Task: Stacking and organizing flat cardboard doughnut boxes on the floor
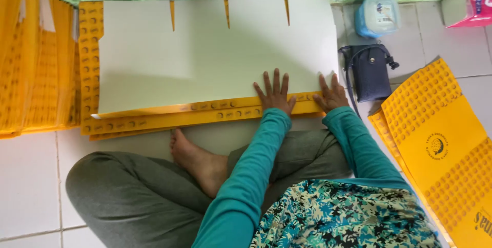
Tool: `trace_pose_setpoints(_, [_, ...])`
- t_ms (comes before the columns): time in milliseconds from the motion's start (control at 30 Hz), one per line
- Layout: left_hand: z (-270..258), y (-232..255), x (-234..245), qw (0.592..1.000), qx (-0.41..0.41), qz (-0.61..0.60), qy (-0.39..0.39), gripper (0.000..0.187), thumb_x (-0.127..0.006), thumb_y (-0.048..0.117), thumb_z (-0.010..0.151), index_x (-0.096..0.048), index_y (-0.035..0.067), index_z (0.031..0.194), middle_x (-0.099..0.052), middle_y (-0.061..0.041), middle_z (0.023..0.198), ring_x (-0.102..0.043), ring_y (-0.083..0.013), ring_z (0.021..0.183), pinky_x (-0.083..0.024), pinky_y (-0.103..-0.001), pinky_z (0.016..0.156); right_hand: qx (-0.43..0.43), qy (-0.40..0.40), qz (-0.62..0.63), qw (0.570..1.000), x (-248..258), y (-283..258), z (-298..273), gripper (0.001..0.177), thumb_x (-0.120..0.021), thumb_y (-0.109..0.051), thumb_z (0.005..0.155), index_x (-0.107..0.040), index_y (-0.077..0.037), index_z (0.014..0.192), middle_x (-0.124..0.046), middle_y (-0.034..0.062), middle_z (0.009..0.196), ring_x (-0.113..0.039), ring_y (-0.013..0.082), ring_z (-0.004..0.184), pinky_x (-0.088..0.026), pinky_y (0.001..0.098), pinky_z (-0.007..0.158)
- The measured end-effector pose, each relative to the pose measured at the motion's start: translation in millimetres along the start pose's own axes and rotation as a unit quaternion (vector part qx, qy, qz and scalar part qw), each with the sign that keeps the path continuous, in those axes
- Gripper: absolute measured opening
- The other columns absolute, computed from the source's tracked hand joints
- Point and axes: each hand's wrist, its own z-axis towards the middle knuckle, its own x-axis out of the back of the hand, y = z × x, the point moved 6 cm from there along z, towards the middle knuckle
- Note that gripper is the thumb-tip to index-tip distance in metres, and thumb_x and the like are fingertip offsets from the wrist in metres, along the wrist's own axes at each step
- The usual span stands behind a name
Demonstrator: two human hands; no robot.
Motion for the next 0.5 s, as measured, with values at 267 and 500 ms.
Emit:
trace_pose_setpoints(267, [0, -3, -2, 1.000, -0.001, 0.012, 0.020, 0.081, -0.030, 0.072, 0.101, -0.002, 0.032, 0.167, 0.012, -0.004, 0.175, 0.015, -0.0426, 0.158, 0.010, -0.078, 0.120, -0.060, 0.097, 0.108, 0.988, 55, 9, -22, 0.113, -0.071, -0.073, 0.077, -0.015, -0.035, 0.167, -0.033, 0.0270, 0.158, -0.040, 0.0478, 0.142, -0.031, 0.0550, 0.120])
trace_pose_setpoints(500, [-20, -16, -11, 0.999, -0.019, 0.010, 0.050, 0.081, -0.032, 0.072, 0.101, -0.003, 0.034, 0.167, 0.014, -0.001, 0.174, 0.015, -0.0403, 0.158, 0.012, -0.076, 0.120, -0.129, 0.174, 0.304, 0.928, 1, 94, -7, 0.083, -0.097, -0.057, 0.067, -0.066, -0.019, 0.134, -0.070, 0.0116, 0.107, -0.071, 0.0270, 0.101, -0.057, 0.0378, 0.092])
